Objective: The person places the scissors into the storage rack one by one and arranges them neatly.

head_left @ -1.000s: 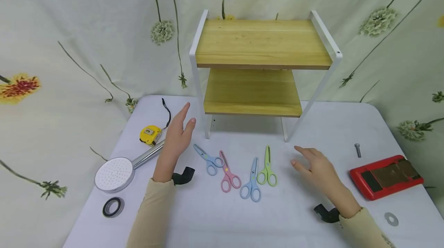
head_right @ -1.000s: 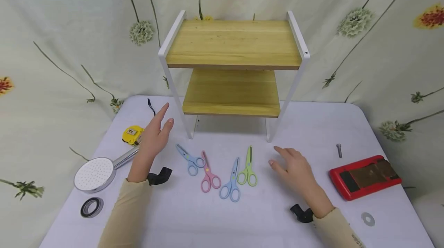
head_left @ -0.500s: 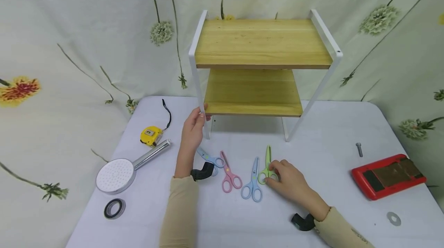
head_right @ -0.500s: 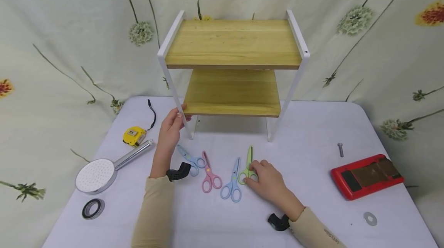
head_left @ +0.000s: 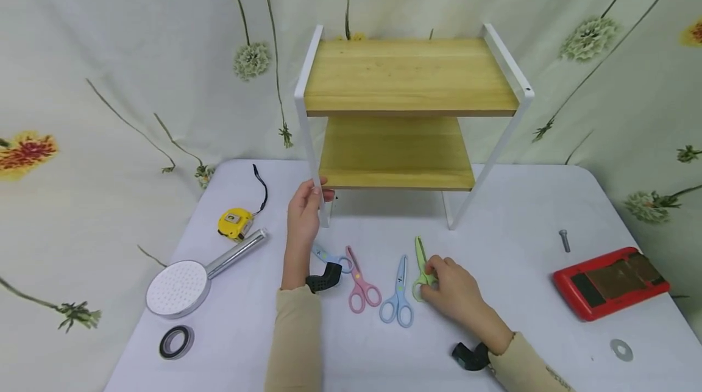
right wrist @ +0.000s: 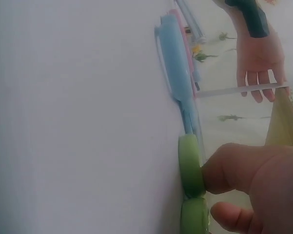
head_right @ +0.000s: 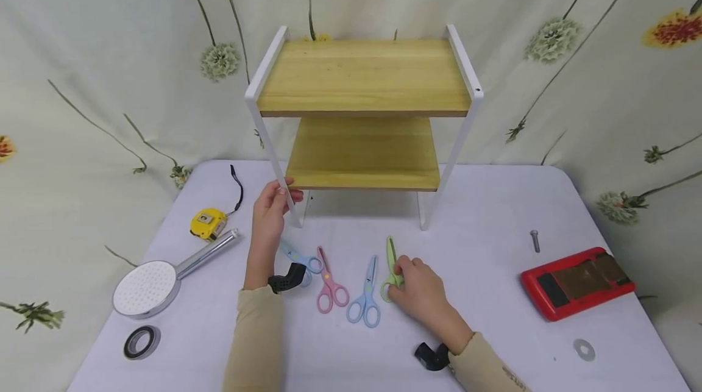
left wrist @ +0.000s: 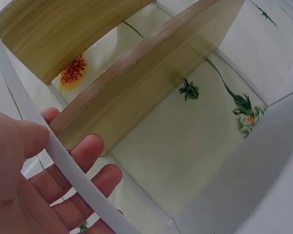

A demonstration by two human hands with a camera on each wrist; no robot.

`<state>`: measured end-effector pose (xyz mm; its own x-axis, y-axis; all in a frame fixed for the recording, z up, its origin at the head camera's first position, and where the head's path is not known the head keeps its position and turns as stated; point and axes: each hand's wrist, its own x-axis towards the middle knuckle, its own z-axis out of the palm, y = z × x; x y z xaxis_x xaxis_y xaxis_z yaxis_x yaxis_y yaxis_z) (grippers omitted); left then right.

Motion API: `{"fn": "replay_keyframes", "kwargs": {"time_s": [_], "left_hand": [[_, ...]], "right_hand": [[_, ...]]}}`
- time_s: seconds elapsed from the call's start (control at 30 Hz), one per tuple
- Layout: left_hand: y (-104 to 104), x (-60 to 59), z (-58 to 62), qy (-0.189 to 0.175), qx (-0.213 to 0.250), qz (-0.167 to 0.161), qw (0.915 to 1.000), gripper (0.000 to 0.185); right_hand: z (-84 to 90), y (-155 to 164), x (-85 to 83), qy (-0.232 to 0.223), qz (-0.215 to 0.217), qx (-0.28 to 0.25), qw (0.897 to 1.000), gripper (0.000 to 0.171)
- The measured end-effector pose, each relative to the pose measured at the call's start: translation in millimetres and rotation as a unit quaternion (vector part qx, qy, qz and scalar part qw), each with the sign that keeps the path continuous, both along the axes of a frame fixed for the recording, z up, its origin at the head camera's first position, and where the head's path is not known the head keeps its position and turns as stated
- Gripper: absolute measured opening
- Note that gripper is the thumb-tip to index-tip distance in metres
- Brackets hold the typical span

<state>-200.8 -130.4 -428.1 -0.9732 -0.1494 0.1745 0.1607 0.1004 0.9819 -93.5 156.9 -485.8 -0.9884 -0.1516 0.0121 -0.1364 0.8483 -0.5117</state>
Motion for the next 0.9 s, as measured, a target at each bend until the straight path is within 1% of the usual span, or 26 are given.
{"fn": "replay_keyframes", "kwargs": {"time_s": [0.13, 0.33, 0.67, 0.9], "left_hand": [[0, 1.2, -0.4, -0.002, 0.005, -0.001, 1.0, 0.032], [0, 1.9, -1.7, -0.019, 0.001, 0.002, 0.9998, 0.032], [1, 2.0, -0.6, -0.017, 0.006, 0.004, 0.9998, 0.031], [1, 1.9, -1.3, -0.012, 0.006, 0.003, 0.9999, 0.031]], "right_hand": [[-0.6, 1, -0.1, 0.002, 0.001, -0.006, 1.0, 0.025], [-0.6, 6, -2.4, -0.006, 0.015, -0.03, 0.999, 0.028], [-0.9, 13, -4.7, -0.03, 0.033, -0.075, 0.996, 0.028], [1.0, 17, -6.9, -0.059, 0.02, -0.111, 0.992, 0.028]]}}
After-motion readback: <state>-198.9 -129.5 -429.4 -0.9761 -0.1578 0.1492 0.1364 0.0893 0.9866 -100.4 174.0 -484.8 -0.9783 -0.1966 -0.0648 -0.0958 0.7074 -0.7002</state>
